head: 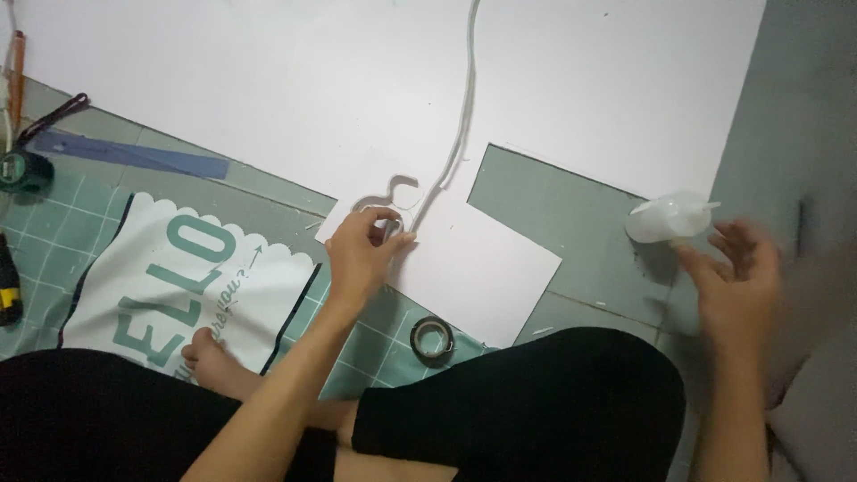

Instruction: The person is applying glue to a white board and carefully pressing a flexible LED strip onto the glue to secure it in a specific shape.

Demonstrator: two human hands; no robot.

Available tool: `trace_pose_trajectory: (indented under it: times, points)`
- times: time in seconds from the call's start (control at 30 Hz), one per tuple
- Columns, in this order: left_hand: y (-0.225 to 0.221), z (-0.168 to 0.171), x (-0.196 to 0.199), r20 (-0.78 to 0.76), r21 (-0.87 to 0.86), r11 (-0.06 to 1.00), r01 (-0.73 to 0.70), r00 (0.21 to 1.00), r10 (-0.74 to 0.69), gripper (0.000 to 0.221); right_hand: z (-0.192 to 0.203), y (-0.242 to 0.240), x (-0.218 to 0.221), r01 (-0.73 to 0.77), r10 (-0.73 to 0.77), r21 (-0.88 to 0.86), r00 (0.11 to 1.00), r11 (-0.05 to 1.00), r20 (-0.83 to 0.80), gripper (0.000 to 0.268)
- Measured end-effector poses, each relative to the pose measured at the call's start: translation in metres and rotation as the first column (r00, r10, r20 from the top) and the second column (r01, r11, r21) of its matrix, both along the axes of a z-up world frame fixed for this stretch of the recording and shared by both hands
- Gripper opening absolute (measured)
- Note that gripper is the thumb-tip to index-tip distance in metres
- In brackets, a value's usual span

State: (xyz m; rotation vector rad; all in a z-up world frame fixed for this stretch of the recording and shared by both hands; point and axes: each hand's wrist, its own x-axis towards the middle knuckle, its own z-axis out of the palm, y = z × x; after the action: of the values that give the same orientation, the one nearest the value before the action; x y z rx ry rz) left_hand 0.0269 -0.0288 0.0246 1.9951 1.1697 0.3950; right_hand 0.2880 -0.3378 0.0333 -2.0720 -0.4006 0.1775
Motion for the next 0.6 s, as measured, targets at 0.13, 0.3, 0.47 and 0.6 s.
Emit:
trace_pose_trajectory:
  times: [0.13,0.3,0.47,0.6]
  points:
    - [0.001,0.012,0.005,-0.063,-0.091,0.996,-0.025,0.998,0.020,0.037,-0.004,0.009,0.003,-0.085,0.086,-0.012,0.993,0.996,0.082,0.066]
    - [0.002,0.031,0.012,-0.141,-0.170,0.985,-0.018,0.990,-0.006,0.044,-0.010,0.015,-0.001,-0.078,0.095,-0.082,0.969,0.994,0.228,0.066]
    - [0.011,0.018,0.011,-0.133,-0.170,0.985,-0.005,0.991,-0.018,0.038,-0.010,0.017,-0.007,-0.086,0.095,-0.044,0.962,0.995,0.256,0.066]
    - [0.019,0.014,0.014,-0.254,-0.182,0.983,0.019,0.965,-0.065,0.032,-0.008,0.020,-0.010,-0.078,0.090,-0.054,0.958,0.995,0.273,0.067]
